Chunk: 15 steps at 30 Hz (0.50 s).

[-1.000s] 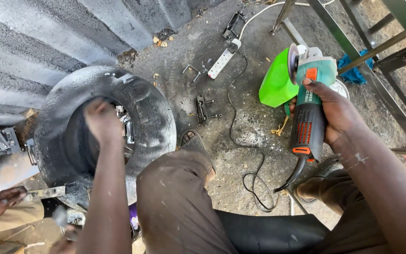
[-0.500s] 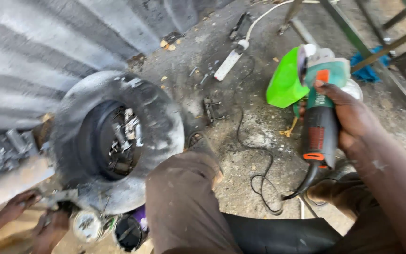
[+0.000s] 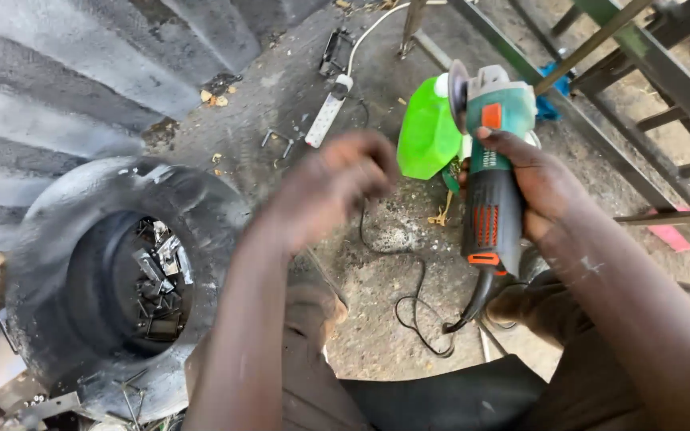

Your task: The person is using a handheld angle grinder to smooth the edges of various small metal pieces.

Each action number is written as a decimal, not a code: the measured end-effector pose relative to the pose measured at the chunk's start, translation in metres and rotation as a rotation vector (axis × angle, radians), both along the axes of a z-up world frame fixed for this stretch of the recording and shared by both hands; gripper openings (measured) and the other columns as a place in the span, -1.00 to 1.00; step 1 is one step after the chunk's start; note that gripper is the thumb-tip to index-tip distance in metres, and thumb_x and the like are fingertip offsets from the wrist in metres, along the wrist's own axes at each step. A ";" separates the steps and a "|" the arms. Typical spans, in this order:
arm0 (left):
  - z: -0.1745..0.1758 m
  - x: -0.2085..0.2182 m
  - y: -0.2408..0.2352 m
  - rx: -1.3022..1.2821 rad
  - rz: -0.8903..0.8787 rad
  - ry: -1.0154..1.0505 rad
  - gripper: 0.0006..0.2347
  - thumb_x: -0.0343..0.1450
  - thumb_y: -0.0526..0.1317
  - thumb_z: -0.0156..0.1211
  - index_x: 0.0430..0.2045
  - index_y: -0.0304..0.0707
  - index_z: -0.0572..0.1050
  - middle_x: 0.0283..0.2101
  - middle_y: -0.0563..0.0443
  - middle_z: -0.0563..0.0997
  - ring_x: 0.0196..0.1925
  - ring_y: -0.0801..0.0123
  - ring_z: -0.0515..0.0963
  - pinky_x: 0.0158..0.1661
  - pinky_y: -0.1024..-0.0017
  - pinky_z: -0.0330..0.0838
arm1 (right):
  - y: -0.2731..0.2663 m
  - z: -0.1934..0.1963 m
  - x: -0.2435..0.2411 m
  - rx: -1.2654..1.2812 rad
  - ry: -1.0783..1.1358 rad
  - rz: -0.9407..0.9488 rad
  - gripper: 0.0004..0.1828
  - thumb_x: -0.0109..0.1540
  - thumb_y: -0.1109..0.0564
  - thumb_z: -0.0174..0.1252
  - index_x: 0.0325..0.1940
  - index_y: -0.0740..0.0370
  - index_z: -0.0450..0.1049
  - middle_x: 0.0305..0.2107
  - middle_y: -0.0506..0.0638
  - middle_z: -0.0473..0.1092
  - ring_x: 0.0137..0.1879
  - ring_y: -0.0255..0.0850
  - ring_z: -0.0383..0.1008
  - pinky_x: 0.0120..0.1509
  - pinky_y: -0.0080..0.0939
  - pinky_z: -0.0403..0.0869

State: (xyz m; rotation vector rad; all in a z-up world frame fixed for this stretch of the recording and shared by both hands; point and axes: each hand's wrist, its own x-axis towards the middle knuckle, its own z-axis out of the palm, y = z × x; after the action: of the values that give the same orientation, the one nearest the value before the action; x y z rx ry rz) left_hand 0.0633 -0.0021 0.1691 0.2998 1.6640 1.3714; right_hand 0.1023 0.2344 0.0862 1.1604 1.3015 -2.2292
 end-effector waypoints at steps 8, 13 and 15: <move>-0.387 -0.079 -0.125 -0.813 1.126 -0.193 -0.53 0.50 -0.04 -0.09 0.24 -0.38 0.31 0.24 -0.30 0.45 0.17 -0.07 0.51 -0.06 0.11 0.45 | -0.015 -0.010 0.000 0.153 -0.189 0.061 -0.58 0.29 0.02 0.12 0.21 0.12 0.28 -0.29 0.14 0.47 -0.30 -0.06 0.47 -0.17 -0.04 0.54; -0.460 -0.070 -0.115 -1.083 0.833 -0.216 -0.57 0.48 -0.02 -0.05 0.17 -0.32 0.35 0.18 -0.30 0.51 0.20 -0.17 0.51 0.14 0.02 0.38 | -0.037 -0.016 0.003 0.173 -0.375 0.054 -0.71 0.33 -0.01 0.07 0.04 0.19 0.36 -0.34 0.20 0.41 -0.32 -0.03 0.38 -0.29 0.19 0.41; -0.443 -0.065 -0.098 -1.000 0.891 -0.311 -0.60 0.53 -0.13 0.00 0.22 -0.38 0.23 0.19 -0.33 0.49 0.15 -0.18 0.53 0.05 -0.02 0.49 | -0.039 -0.025 0.011 0.129 -0.462 0.060 -0.70 0.35 -0.05 0.00 0.07 0.16 0.34 -0.32 0.18 0.35 -0.31 -0.01 0.31 -0.29 0.46 0.39</move>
State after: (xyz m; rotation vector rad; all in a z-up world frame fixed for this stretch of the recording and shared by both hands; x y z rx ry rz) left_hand -0.0015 -0.0997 -0.2734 -1.2809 2.0472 0.8759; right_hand 0.1137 0.1953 0.0610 1.5437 1.2709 -1.7117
